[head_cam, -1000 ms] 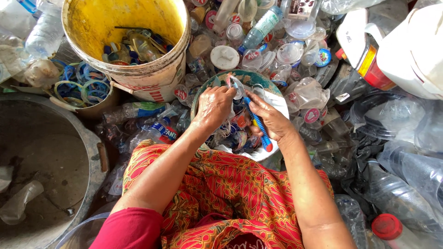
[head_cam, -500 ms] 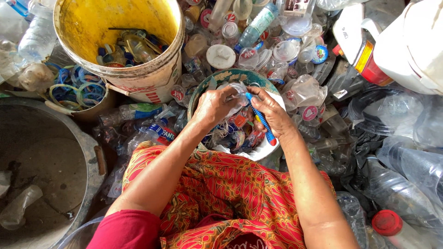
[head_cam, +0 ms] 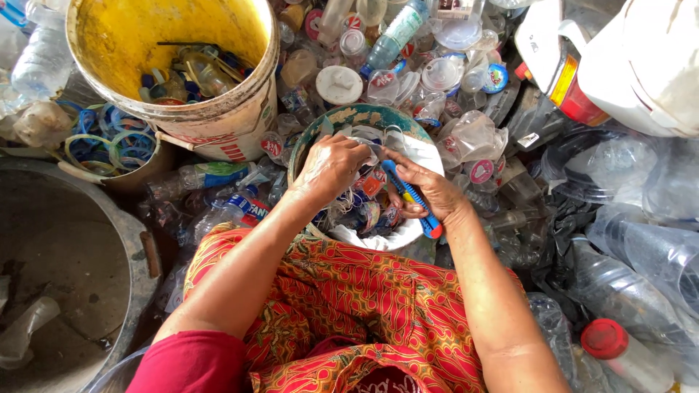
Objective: Sorting plastic bottles and cups by removing labels and rings and placing them into separate containers
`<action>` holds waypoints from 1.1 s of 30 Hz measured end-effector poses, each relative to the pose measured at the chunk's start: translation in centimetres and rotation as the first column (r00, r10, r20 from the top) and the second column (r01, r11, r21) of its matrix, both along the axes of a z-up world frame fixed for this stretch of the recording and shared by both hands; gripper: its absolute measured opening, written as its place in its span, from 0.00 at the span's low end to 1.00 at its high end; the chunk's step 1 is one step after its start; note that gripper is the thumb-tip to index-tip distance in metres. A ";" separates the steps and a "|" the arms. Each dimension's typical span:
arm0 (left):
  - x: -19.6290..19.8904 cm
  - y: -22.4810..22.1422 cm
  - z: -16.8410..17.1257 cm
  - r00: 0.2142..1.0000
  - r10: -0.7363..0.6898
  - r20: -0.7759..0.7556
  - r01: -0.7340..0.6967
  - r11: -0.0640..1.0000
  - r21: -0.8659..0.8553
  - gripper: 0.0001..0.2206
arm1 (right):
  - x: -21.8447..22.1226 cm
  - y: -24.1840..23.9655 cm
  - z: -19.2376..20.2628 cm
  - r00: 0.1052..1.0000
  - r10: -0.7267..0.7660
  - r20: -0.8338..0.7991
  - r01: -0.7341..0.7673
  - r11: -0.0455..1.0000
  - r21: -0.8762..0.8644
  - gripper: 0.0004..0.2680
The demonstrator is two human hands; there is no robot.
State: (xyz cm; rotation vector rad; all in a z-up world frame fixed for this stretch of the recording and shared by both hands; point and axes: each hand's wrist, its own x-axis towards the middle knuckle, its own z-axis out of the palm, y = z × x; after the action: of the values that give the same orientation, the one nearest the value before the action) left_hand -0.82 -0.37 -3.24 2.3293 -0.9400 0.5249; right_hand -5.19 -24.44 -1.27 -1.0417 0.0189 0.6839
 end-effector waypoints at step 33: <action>-0.6 -2.9 -1.4 0.990 0.108 0.096 -0.120 0.983 0.137 0.07 | -0.9 2.0 -3.7 0.976 -0.209 -0.056 0.196 0.964 -0.181 0.18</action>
State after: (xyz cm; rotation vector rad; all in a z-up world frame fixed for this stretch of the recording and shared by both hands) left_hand -1.45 -3.27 -4.64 2.5180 -0.9148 0.6301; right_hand -6.13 -22.41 -4.97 -1.1632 0.2514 0.5402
